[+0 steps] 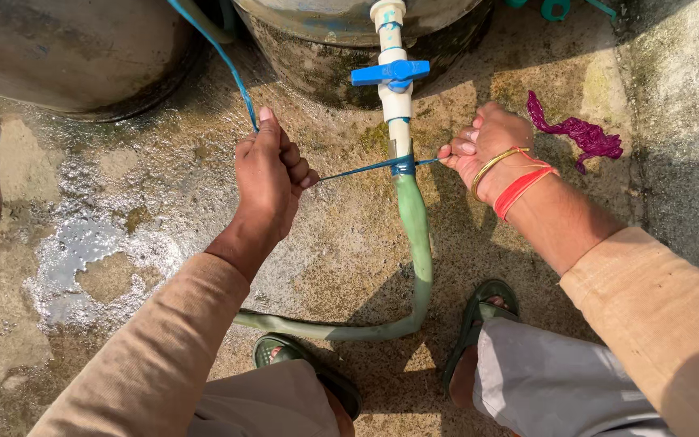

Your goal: The person ties a green hose to a white PVC pipe fitting below a blue-handled valve using a blue plastic tie, wrapping it repeatedly around the hose and pipe and knotting it by hand, then tugs the hose to check it. The person works standing on wet concrete beside large water tanks.

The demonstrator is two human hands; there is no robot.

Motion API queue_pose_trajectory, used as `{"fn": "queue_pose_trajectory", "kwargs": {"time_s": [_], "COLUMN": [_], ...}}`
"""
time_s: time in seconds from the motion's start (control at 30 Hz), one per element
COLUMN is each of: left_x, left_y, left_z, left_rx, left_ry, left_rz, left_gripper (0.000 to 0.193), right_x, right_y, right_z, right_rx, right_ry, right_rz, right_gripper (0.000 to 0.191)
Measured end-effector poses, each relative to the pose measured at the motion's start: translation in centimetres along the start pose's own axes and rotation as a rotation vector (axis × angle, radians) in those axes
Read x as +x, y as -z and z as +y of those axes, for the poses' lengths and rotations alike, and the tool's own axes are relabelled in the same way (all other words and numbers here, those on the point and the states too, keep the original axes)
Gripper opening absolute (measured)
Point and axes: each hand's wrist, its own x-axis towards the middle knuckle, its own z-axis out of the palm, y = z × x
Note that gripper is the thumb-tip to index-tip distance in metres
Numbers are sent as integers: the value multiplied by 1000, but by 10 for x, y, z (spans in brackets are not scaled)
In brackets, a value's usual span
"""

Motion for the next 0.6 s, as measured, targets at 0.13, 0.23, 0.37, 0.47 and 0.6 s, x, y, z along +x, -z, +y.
{"fn": "queue_pose_trajectory", "kwargs": {"time_s": [0.13,0.23,0.37,0.47,0.6], "left_x": [34,62,80,87,97], "left_y": [18,20,11,-10,-49], "left_z": [-37,-61,-101,-132,-161], "left_rx": [-45,-47,-153,-246,-317], "left_ry": [82,116,179,234,285], "left_rz": [164,246,242,236,199], "left_gripper": [50,49,49,48,46], "right_x": [1,1,12,30,47], "right_y": [9,16,25,30,31], "right_z": [-2,-4,-3,0,0], "right_rx": [-76,-95,-119,-72,-170], "right_ry": [36,19,32,-29,-49], "right_rz": [-36,-28,-13,10,-60], "right_gripper": [25,28,27,27,21]}}
